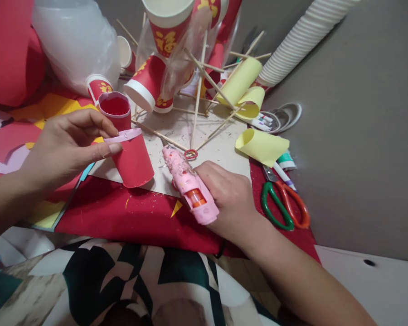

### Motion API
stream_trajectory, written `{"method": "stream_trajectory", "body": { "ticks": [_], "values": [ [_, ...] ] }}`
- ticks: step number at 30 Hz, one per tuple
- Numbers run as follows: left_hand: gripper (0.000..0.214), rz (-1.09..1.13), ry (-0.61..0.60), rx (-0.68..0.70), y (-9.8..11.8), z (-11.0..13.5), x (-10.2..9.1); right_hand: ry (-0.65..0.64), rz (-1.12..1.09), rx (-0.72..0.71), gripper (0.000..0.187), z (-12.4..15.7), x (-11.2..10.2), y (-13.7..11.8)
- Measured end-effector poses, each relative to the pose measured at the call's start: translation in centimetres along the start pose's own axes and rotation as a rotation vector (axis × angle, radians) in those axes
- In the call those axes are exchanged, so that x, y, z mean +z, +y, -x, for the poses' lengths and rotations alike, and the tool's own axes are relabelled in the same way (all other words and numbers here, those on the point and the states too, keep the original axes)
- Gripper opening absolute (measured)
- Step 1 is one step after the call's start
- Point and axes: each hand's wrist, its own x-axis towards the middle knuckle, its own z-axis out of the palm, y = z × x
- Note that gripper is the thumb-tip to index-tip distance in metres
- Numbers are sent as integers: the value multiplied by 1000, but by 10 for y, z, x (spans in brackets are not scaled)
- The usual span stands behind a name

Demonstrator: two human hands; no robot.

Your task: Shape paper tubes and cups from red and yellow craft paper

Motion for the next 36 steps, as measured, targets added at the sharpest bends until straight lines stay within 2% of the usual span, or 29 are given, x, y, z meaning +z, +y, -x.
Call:
{"method": "stream_trajectory", "body": {
  "ticks": [3,8,12,14,17,19,21,22,23,25,27,28,31,36],
  "values": [
    [11,35,-43,-40,2,1,-3,-119,191,-43,20,10,-12,7],
    [9,81,-126,-64,10,8,2,-460,498,197,18,35,-18,22],
    [7,-25,-190,55,8,17,8,-601,533,430,29,42,-19,40],
    [8,-87,-200,109,5,21,10,-633,451,463,38,44,-25,47],
    [8,-195,-226,211,4,26,12,-577,362,353,47,44,-42,46],
    [9,-271,-270,272,6,28,13,-397,365,269,41,39,-53,33],
    [12,-325,-313,309,9,30,15,-180,204,159,19,28,-59,13],
    [14,-344,-335,321,10,30,15,-86,102,101,16,20,-59,3],
    [16,-359,-357,334,10,31,16,-59,-2,11,16,11,-57,-7],
    [19,-382,-405,362,11,33,18,-126,-119,-186,15,-6,-48,-20],
    [21,-390,-427,379,9,35,20,-144,-133,-338,17,-22,-36,-25],
    [21,-387,-426,385,8,35,20,-186,-119,-357,13,-28,-31,-25],
    [21,-368,-403,397,4,37,21,-197,-121,-418,11,-41,-17,-19],
    [19,-342,-364,417,0,36,22,-210,-223,-423,9,-45,-10,-9]
  ]
}}
